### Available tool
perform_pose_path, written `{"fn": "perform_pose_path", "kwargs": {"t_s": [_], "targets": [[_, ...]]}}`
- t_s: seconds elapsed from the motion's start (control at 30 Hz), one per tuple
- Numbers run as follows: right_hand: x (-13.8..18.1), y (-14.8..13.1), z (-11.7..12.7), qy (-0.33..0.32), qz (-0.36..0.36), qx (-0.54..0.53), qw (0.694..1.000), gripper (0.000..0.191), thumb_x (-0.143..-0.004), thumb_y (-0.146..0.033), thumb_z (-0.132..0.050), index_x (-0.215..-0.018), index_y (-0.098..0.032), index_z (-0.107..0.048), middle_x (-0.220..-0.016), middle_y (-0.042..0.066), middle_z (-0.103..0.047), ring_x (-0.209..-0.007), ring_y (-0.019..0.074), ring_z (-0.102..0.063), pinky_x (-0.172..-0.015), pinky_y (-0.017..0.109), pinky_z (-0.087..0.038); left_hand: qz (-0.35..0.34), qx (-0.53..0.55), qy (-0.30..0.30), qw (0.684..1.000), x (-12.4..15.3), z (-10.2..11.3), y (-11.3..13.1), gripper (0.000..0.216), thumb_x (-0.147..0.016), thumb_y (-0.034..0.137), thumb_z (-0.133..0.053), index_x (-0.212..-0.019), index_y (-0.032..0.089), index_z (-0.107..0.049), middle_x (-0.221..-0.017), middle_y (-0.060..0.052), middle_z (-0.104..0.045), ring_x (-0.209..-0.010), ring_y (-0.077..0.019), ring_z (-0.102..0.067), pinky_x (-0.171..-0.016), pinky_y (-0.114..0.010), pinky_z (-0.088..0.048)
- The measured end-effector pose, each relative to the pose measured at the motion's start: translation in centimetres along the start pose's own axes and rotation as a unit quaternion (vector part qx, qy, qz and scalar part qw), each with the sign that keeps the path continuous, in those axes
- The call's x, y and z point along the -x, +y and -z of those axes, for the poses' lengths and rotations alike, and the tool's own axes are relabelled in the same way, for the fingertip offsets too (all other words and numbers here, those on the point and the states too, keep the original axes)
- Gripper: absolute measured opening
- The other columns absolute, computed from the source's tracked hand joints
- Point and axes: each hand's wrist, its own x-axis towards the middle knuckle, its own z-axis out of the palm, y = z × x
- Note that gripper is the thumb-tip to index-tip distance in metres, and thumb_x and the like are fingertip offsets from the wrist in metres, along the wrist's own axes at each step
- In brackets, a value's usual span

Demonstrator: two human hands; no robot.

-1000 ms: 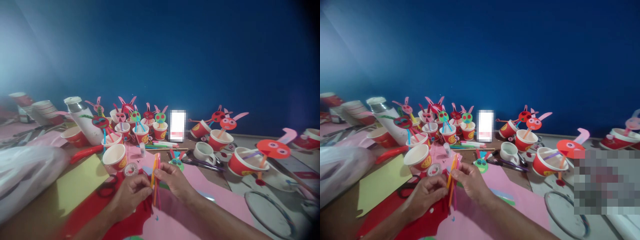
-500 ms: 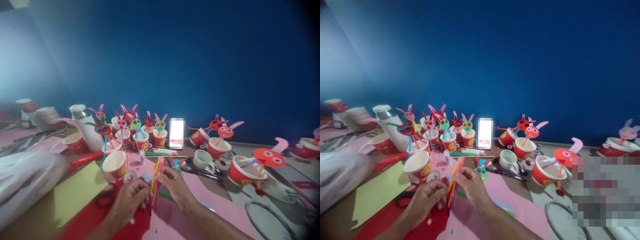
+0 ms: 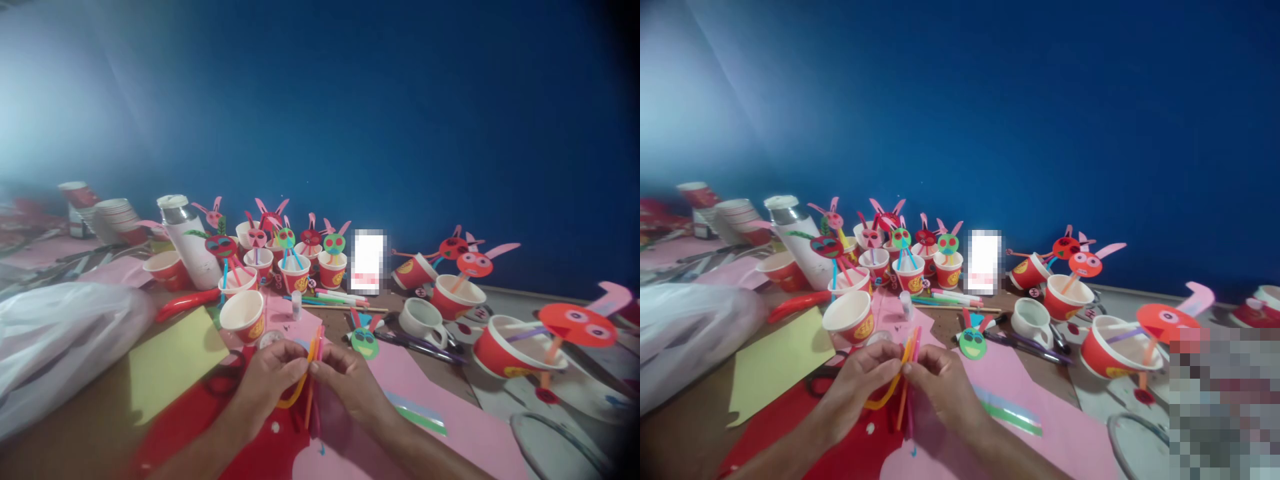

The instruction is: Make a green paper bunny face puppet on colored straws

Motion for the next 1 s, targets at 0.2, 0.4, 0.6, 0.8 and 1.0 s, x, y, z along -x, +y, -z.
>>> {"fn": "perform_pose_path", "kwargs": {"t_s": [0.2,0.4,0.6,0.8,1.0], "targets": [[0.0,0.2,0.1,-0.045,-0.012,-0.030,0.998,0.027,-0.072,-0.040,-0.068,-0.074,-0.013,-0.067,-0.067,0.001,-0.061,-0.066,0.0141,-0.053,-0.067,0.026,-0.041,-0.003,-0.011,-0.029,1.000,0.0,0.6,1.2,0.022,-0.073,0.035,-0.067,-0.075,0.014,-0.065,-0.051,0.005,-0.050,-0.046,-0.0039,-0.038,-0.046,-0.015,-0.028],[0.0,0.0,0.6,-0.088,-0.014,-0.069,0.994,0.032,-0.074,-0.045,-0.065,-0.069,-0.013,-0.063,-0.060,-0.002,-0.052,-0.056,0.0087,-0.041,-0.058,0.022,-0.033,0.025,0.029,-0.084,0.996,-0.5,2.1,2.3,0.020,-0.078,0.033,-0.061,-0.077,0.013,-0.067,-0.067,-0.002,-0.060,-0.060,-0.0097,-0.051,-0.057,-0.020,-0.040],[0.5,-0.5,0.2,-0.148,-0.097,-0.228,0.957,0.031,-0.073,-0.041,-0.069,-0.075,-0.011,-0.062,-0.065,0.001,-0.055,-0.057,0.0084,-0.045,-0.058,0.022,-0.033,0.014,0.060,-0.123,0.990,-0.5,2.1,2.8,0.020,-0.075,0.027,-0.066,-0.091,0.015,-0.067,-0.088,-0.007,-0.066,-0.078,-0.0149,-0.057,-0.070,-0.024,-0.045],[1.3,-0.5,-0.5,-0.169,-0.156,-0.280,0.932,0.029,-0.068,-0.035,-0.074,-0.073,-0.008,-0.064,-0.063,0.002,-0.055,-0.055,0.0079,-0.049,-0.056,0.021,-0.033,0.043,0.130,-0.180,0.974,-0.1,0.3,1.3,0.025,-0.069,0.029,-0.071,-0.088,0.013,-0.066,-0.070,-0.005,-0.064,-0.062,-0.0134,-0.058,-0.062,-0.024,-0.045],[0.9,-0.3,-0.6,-0.145,-0.115,-0.163,0.969,0.039,-0.072,-0.049,-0.066,-0.067,-0.011,-0.058,-0.059,0.000,-0.049,-0.053,0.0089,-0.043,-0.055,0.023,-0.031,0.023,0.129,-0.166,0.978,-0.6,0.4,1.0,0.025,-0.068,0.034,-0.071,-0.079,0.012,-0.065,-0.059,-0.002,-0.059,-0.053,-0.0118,-0.054,-0.055,-0.024,-0.043]]}}
